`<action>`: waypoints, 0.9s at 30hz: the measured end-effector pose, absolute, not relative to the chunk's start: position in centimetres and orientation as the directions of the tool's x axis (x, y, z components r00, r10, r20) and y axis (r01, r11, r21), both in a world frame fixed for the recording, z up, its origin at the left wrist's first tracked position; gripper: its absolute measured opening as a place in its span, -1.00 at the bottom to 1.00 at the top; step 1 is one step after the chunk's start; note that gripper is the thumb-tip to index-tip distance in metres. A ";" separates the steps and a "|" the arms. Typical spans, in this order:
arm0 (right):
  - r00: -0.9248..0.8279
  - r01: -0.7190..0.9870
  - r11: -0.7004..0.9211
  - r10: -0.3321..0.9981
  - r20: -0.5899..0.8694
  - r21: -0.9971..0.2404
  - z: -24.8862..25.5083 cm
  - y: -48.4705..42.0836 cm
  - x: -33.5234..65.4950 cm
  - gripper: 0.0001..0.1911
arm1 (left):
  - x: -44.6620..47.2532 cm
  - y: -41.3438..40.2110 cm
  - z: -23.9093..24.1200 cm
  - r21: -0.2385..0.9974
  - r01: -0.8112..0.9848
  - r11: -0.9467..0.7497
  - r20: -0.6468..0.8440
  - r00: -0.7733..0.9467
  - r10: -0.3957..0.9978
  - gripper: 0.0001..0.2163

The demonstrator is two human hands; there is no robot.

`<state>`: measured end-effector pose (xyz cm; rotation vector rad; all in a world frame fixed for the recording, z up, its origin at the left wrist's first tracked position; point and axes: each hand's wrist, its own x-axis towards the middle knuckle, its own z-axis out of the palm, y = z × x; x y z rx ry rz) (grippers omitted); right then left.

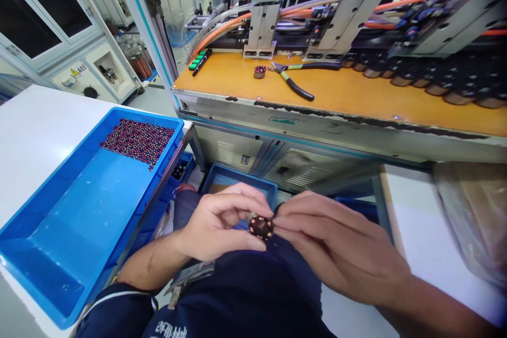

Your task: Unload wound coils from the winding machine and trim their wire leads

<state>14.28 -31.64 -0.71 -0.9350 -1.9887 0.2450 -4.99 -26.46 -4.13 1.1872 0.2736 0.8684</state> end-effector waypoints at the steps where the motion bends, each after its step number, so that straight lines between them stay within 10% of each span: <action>1: -0.281 0.504 0.680 0.712 0.643 -0.532 -1.0 -31.6 14.1 -0.90 | -5.0 -26.4 -4.2 0.896 -0.443 0.040 0.282 0.635 0.719 -0.61; 5: -0.203 0.517 0.669 0.703 0.682 -0.535 -1.9 -31.6 13.5 -0.89 | -5.3 -26.3 -4.3 0.927 -0.372 0.046 0.225 0.649 0.727 -0.43; 10: -0.207 0.570 0.680 0.661 0.721 -0.461 -2.0 -31.7 13.4 -0.91 | -5.8 -26.5 -3.9 0.947 -0.210 0.244 -0.006 0.747 0.664 -0.74; 22: -0.163 0.633 0.610 0.707 0.688 -0.477 -1.8 -31.9 12.8 -0.88 | -5.7 -27.0 -4.5 0.850 -0.527 0.013 0.354 0.589 0.726 -0.72; 27: -0.327 0.604 0.718 0.619 0.714 -0.346 -1.1 -32.4 13.5 -0.87 | -5.5 -26.9 -4.5 0.718 -0.660 0.222 0.367 0.630 0.685 -0.65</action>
